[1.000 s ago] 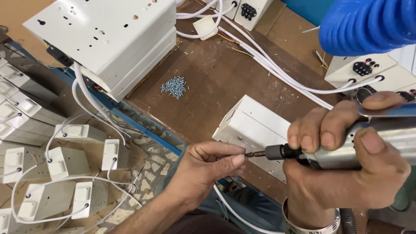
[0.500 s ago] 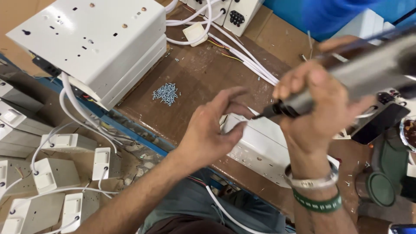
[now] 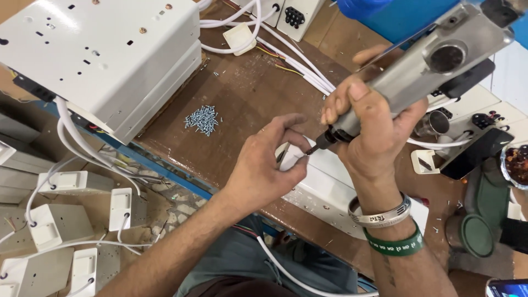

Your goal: The person assembles white electrical boxes by inserting screws with a pneumatic screwdriver and tapping them with a hammer. They handle multiple boxes, aligning and securing screws, then place finished units aside on the workbench.

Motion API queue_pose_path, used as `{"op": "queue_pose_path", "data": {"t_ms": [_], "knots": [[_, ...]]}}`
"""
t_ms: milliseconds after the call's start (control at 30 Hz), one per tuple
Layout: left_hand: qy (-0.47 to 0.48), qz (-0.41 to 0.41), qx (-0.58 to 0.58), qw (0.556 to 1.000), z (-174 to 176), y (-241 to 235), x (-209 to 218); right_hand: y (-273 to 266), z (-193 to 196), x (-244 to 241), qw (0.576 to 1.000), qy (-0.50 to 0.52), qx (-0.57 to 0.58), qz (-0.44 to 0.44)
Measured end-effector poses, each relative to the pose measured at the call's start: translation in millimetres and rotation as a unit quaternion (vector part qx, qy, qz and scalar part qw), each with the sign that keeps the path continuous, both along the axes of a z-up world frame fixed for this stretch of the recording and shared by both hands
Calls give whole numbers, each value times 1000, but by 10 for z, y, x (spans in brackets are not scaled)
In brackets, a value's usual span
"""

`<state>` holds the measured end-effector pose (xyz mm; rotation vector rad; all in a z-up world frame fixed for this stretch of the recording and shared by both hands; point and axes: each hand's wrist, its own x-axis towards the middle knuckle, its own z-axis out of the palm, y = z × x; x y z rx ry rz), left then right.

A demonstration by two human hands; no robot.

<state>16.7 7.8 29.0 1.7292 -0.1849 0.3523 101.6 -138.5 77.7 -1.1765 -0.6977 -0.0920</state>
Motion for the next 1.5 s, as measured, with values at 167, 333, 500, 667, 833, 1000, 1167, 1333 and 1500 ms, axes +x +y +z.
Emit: {"op": "queue_pose_path", "data": {"t_ms": [167, 333, 500, 667, 833, 1000, 1167, 1333, 1500], "knots": [[-30, 30, 6, 999, -198, -63, 55, -4, -73, 26, 1000, 9, 2, 18], [-68, 64, 6, 996, -270, -95, 93, -63, -121, 71, 996, 55, 15, 75], [-78, 63, 7, 995, -269, -81, 89, -72, -94, 19, 997, 32, -10, 73], [-78, 62, 4, 995, -292, -73, 81, -105, -107, 21, 996, 42, -12, 84], [-90, 53, 13, 994, -291, -69, 62, -61, -37, -13, 996, 41, 19, 77], [-80, 51, 2, 995, -307, -78, 54, -133, -123, 14, 994, 63, 25, 86], [-65, 49, -6, 997, -315, -84, 62, -112, -109, 24, 994, 50, 43, 88], [-100, 52, -3, 994, -325, -88, 59, -102, -82, 8, 994, 54, 13, 94], [-86, 41, -7, 995, -325, -79, 57, -89, -111, 25, 994, 25, 24, 106]]}}
